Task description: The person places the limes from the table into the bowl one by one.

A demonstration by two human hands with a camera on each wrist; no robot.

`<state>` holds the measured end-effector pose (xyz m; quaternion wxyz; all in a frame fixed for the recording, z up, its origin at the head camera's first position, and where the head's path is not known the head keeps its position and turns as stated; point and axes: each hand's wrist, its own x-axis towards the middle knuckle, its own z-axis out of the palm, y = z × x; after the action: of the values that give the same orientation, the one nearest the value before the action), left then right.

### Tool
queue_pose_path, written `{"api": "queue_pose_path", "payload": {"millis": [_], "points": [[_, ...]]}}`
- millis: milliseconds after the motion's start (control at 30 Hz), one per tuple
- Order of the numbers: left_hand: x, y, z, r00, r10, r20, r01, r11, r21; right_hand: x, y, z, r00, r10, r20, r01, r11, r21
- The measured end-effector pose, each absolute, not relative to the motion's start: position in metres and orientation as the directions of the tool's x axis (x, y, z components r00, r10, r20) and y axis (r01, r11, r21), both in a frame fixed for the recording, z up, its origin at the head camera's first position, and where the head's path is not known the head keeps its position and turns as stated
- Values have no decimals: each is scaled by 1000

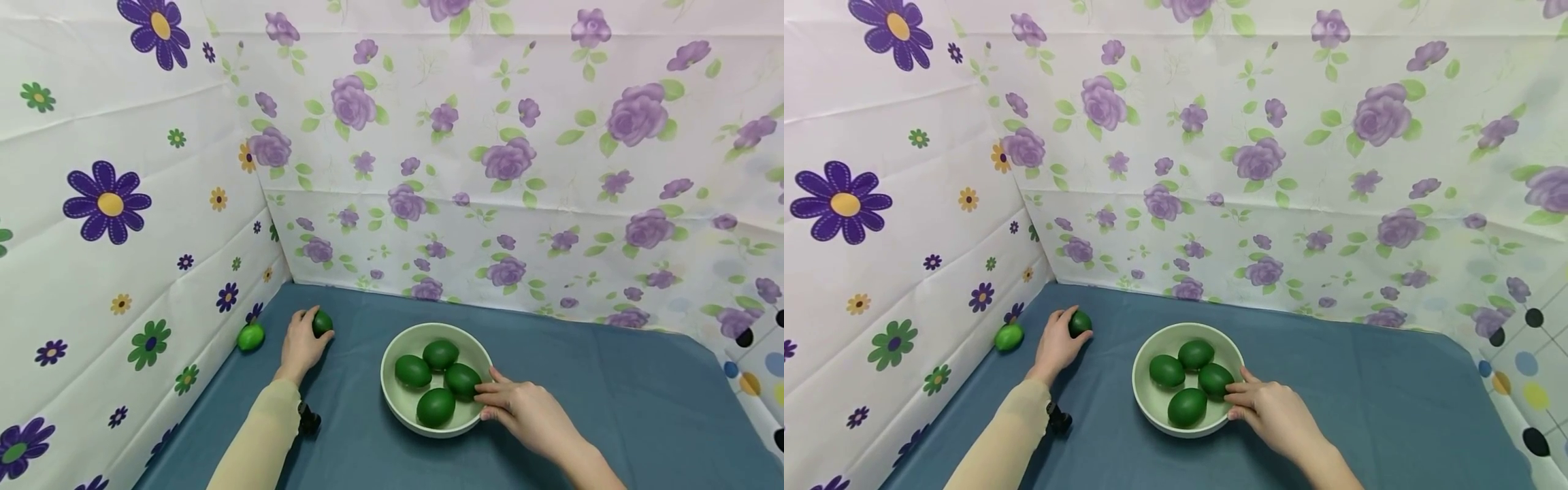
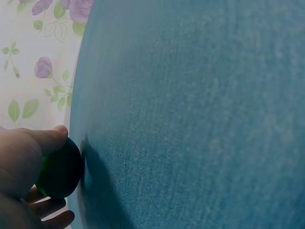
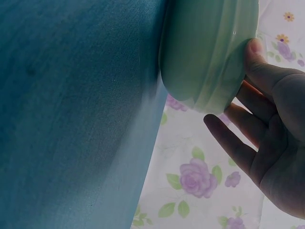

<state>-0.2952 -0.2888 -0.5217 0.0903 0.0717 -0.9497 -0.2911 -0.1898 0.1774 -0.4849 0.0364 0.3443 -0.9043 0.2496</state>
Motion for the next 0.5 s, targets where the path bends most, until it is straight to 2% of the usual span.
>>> {"api": "queue_pose_path", "payload": {"millis": [500], "points": [[-293,-289,-526,-965,-215,147,-87,797,598,-191,178,-488,-753,-611,246,-651,632,-421]]}}
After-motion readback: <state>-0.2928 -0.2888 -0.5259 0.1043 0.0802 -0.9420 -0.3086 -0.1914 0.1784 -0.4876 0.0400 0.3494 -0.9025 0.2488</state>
